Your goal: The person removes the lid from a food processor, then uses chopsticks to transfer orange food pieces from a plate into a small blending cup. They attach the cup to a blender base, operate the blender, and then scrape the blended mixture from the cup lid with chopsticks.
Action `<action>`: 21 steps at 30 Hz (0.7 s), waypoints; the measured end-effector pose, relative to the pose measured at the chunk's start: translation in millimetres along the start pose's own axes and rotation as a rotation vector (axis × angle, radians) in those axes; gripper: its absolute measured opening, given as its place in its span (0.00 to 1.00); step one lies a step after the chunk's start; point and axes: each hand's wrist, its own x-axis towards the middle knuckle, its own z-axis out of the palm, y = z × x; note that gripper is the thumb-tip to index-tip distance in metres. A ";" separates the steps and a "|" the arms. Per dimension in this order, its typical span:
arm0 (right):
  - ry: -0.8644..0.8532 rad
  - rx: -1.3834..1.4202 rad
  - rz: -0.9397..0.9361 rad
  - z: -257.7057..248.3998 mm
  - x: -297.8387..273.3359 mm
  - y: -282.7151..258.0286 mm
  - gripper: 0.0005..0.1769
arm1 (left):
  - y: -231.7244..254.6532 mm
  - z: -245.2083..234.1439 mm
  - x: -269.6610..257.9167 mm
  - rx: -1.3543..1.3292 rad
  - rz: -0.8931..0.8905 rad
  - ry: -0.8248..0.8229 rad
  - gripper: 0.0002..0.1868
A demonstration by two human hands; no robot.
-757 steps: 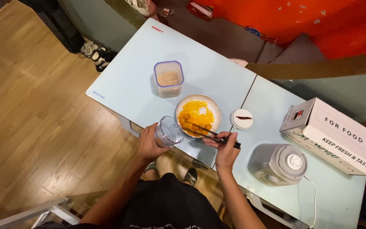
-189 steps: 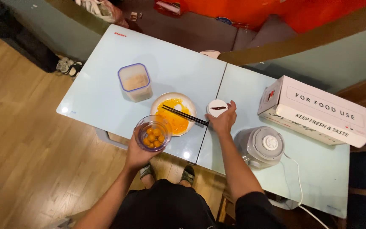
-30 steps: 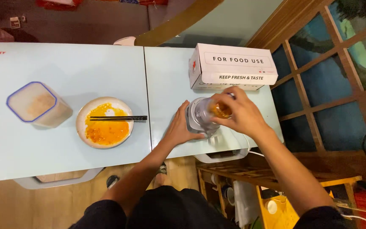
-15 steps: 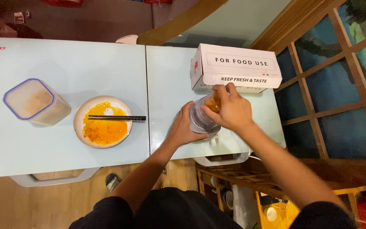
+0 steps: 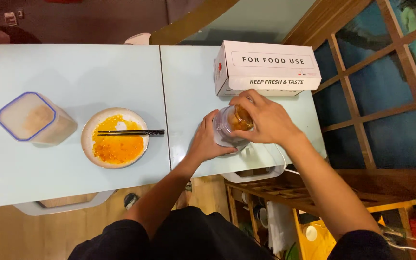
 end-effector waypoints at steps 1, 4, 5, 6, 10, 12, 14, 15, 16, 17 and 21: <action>-0.022 0.074 -0.076 -6.0 3.0 2.2 0.42 | 0.1 -1.4 0.6 -0.001 0.004 0.008 0.71; -0.097 0.018 0.167 4.5 0.9 0.0 0.43 | 0.8 -2.1 2.1 0.017 -0.002 -0.002 0.71; -0.097 0.015 0.168 12.7 -0.9 -4.6 0.43 | 1.7 -2.9 3.0 0.015 -0.001 -0.003 0.71; 0.006 -0.023 0.281 20.9 -2.8 -9.2 0.42 | 2.6 -3.7 3.8 0.011 -0.025 -0.014 0.71; 0.122 -0.092 0.679 39.9 -7.0 -40.5 0.51 | -3.1 -0.1 2.4 0.008 -0.062 -0.011 0.69; 0.021 -0.099 0.647 29.0 -4.1 -34.4 0.51 | -2.8 0.5 2.0 -0.001 -0.064 0.002 0.69; -0.074 -0.101 0.619 14.2 -1.0 -27.6 0.51 | -2.7 -2.8 1.0 -0.003 -0.062 0.010 0.68; -0.105 -0.039 0.469 2.7 1.0 -21.0 0.50 | -1.4 -3.7 2.7 0.010 -0.062 -0.006 0.69; -0.135 0.022 0.320 -8.8 3.4 -14.1 0.49 | -0.3 -4.7 4.9 0.023 -0.063 -0.022 0.70; -0.136 0.021 0.315 -7.5 3.6 -7.1 0.49 | -0.6 -4.5 5.1 0.022 -0.064 -0.018 0.70; -0.088 0.311 0.076 7.4 4.1 15.9 0.40 | -4.1 -4.1 2.9 0.011 -0.059 -0.031 0.71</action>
